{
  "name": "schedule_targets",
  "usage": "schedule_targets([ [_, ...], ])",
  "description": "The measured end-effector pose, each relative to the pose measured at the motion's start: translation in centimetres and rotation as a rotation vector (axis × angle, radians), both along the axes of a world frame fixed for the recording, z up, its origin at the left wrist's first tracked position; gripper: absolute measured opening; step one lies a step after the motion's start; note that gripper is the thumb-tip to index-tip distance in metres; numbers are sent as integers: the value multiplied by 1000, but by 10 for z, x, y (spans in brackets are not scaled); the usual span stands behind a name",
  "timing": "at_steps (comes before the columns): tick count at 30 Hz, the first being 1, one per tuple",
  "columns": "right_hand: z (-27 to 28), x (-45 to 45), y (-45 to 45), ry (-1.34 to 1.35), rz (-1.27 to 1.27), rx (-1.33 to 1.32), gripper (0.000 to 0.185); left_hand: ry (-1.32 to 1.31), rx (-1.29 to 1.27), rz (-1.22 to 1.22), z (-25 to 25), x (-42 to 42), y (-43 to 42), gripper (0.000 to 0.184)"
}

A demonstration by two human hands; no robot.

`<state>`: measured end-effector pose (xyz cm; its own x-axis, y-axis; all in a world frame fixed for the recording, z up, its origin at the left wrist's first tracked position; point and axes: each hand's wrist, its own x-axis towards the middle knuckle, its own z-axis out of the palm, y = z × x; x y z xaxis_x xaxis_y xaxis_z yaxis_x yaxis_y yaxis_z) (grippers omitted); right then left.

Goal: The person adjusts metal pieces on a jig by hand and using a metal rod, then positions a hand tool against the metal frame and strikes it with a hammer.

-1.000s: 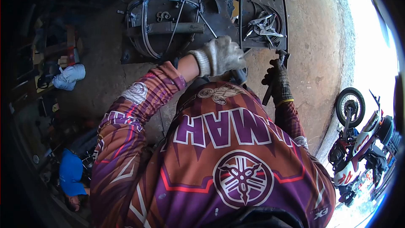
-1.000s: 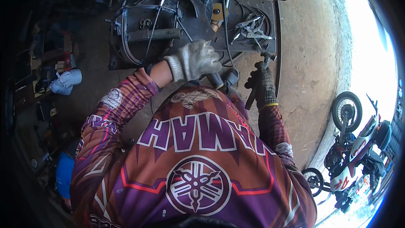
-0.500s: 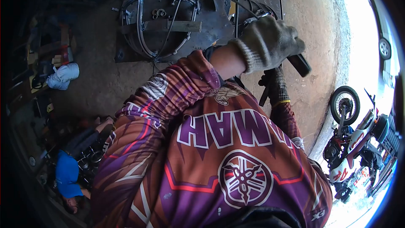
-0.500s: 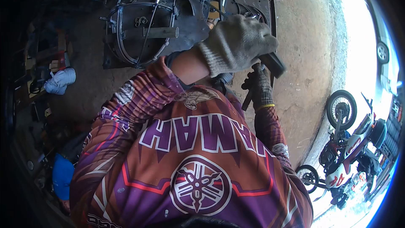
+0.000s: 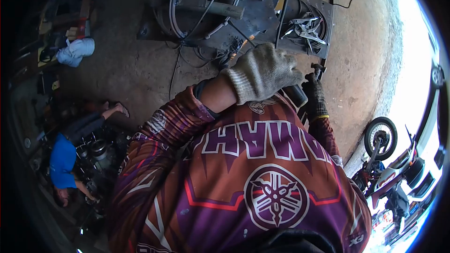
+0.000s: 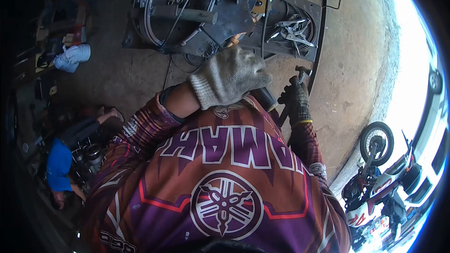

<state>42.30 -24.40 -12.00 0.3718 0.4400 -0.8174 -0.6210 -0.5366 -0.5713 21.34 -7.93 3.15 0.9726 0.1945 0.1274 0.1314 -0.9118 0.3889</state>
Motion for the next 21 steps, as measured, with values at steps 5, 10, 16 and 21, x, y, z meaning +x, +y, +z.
schedule_targets([
  [5, -7, 12, 16, -47, 173, 92, 25, -13, 46, 174, -6, -18, -12, 21],
  [10, -3, 15, 26, 43, 175, 134, 36, -12, 70, 242, -3, -30, -19, 18],
  [16, 14, 5, 31, -156, 254, 59, 39, 6, 19, 319, 17, -48, -18, 62],
  [21, 27, -11, 33, -107, 195, 7, 37, -21, -197, 376, 15, -71, 1, 59],
])
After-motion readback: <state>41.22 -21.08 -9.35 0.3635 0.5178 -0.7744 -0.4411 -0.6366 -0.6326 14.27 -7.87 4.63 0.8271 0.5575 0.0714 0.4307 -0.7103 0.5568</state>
